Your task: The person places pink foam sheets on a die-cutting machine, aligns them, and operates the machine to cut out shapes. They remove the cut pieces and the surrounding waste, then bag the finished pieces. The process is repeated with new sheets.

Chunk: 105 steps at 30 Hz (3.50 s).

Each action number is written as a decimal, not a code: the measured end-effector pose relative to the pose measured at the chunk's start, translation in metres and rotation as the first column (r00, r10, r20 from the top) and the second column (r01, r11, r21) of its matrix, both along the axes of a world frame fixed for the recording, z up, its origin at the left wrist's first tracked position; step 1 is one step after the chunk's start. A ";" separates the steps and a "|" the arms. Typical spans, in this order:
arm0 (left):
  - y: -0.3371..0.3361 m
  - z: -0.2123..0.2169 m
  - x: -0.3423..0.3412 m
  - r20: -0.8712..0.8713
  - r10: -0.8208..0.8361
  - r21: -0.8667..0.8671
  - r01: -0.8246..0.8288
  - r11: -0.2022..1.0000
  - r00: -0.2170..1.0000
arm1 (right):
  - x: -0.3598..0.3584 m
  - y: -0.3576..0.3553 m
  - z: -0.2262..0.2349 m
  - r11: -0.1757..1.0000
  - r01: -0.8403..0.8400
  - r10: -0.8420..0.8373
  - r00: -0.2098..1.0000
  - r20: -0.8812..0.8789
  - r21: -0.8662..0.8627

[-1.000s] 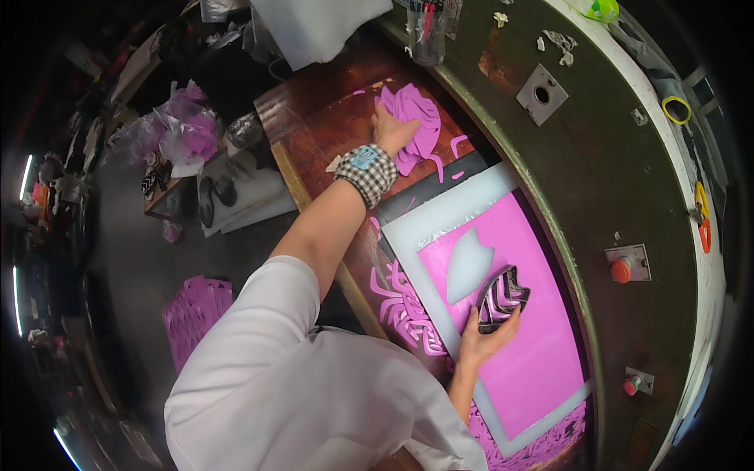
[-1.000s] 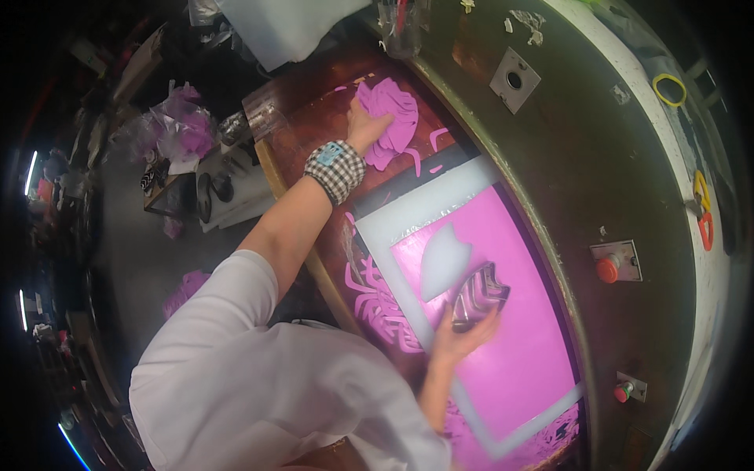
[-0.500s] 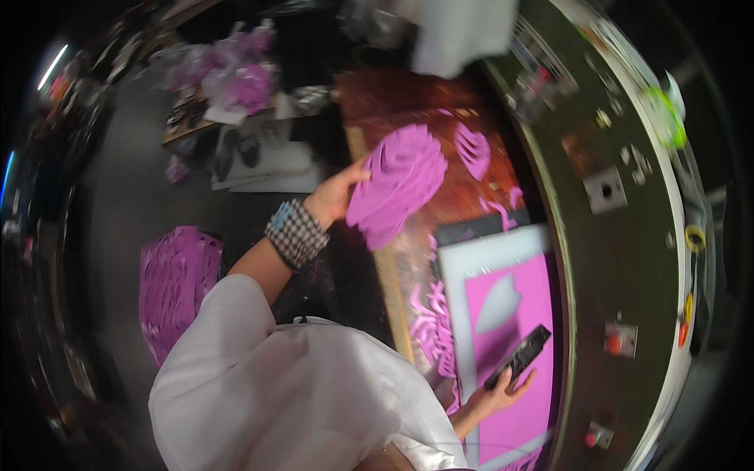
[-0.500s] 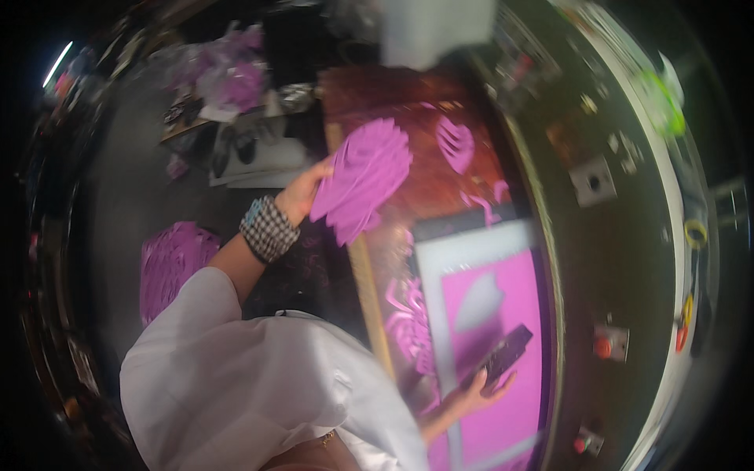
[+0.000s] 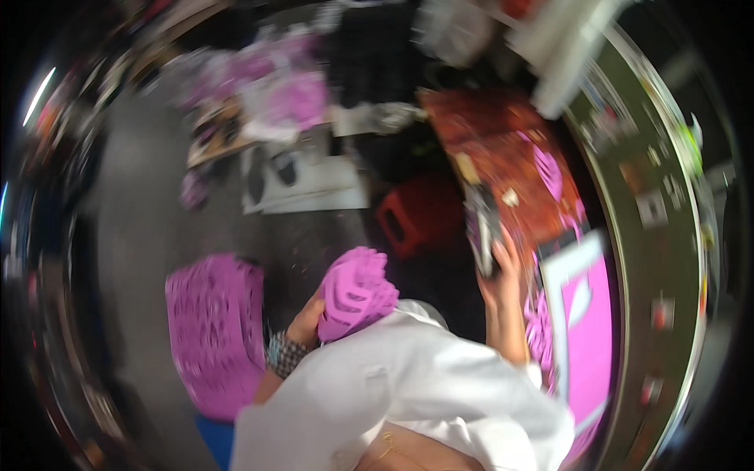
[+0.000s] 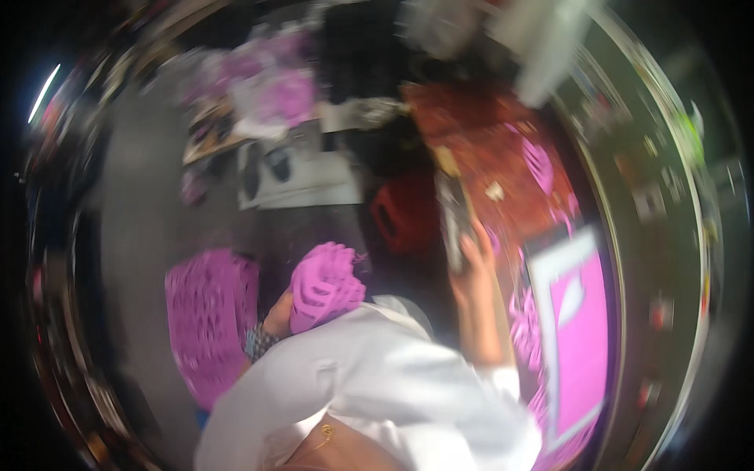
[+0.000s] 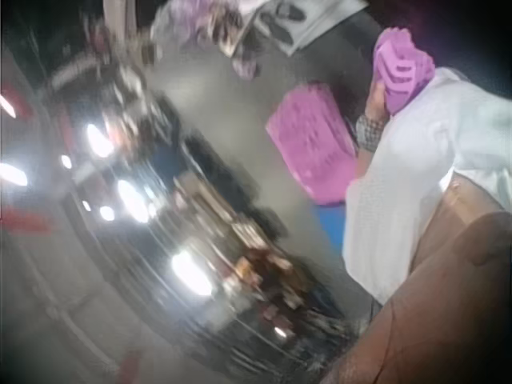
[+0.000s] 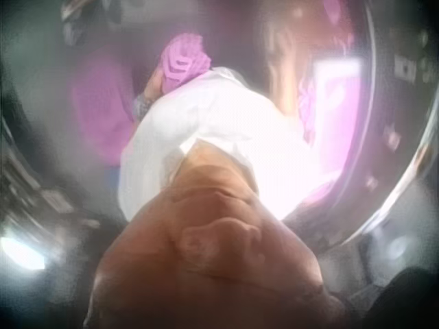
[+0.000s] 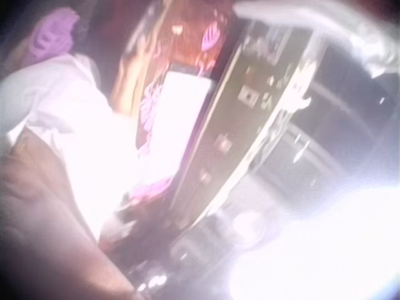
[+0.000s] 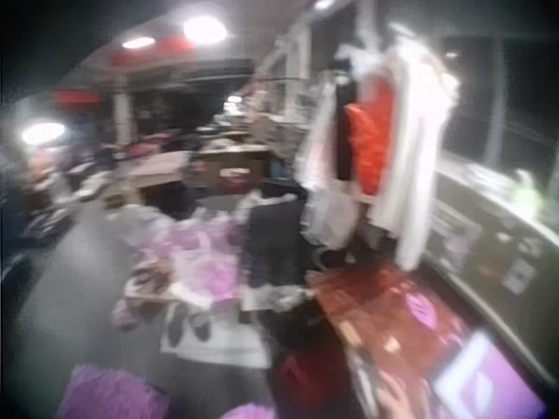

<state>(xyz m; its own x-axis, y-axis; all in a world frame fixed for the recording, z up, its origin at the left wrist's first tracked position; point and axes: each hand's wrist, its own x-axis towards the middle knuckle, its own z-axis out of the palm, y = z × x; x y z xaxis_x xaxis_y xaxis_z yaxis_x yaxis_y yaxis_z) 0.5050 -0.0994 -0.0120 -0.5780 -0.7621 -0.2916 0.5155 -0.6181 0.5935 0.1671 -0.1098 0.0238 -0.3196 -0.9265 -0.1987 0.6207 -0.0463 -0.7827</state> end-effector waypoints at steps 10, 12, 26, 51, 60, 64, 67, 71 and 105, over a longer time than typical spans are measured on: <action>-0.087 -0.061 0.062 -0.061 0.402 0.006 -0.402 0.915 0.914 | 0.033 -0.158 -0.034 0.989 -0.080 0.019 0.904 -0.426 -0.126; -0.112 -0.068 0.080 -0.054 0.445 0.096 -0.439 0.893 0.894 | 0.054 -0.193 -0.053 0.985 -0.166 0.140 0.913 -0.384 -0.035; -0.170 -0.127 0.213 -0.173 0.800 0.522 -0.635 0.569 0.575 | 0.284 -0.357 -0.104 0.690 -0.659 0.713 0.546 -0.441 0.300; -0.279 -0.146 0.438 0.279 0.721 0.288 -0.772 0.567 0.634 | 0.616 -0.549 -0.228 0.916 -0.374 0.242 0.233 -0.942 0.143; -0.292 -0.149 0.458 0.353 0.656 0.313 -0.745 0.589 0.667 | 0.588 -0.548 -0.206 0.864 -0.453 0.204 -0.082 -0.976 0.219; -0.326 -0.140 0.454 0.390 0.571 0.153 -0.663 0.733 0.722 | 0.540 -0.505 -0.185 0.862 -0.472 0.216 0.016 -0.976 0.183; -0.379 -0.138 0.422 0.396 0.439 0.103 -0.514 0.852 0.807 | 0.448 -0.461 -0.153 0.891 -0.364 0.283 -0.021 -0.959 0.271; -0.451 -0.139 0.334 0.382 0.227 0.054 -0.267 0.962 0.896 | 0.280 -0.392 -0.083 0.999 0.008 -0.041 -0.018 -0.999 -0.041; -0.347 -0.008 -0.138 -0.331 -0.210 0.182 0.281 0.942 0.920 | 0.033 -0.245 -0.057 0.986 0.017 -0.146 0.586 -0.797 -0.168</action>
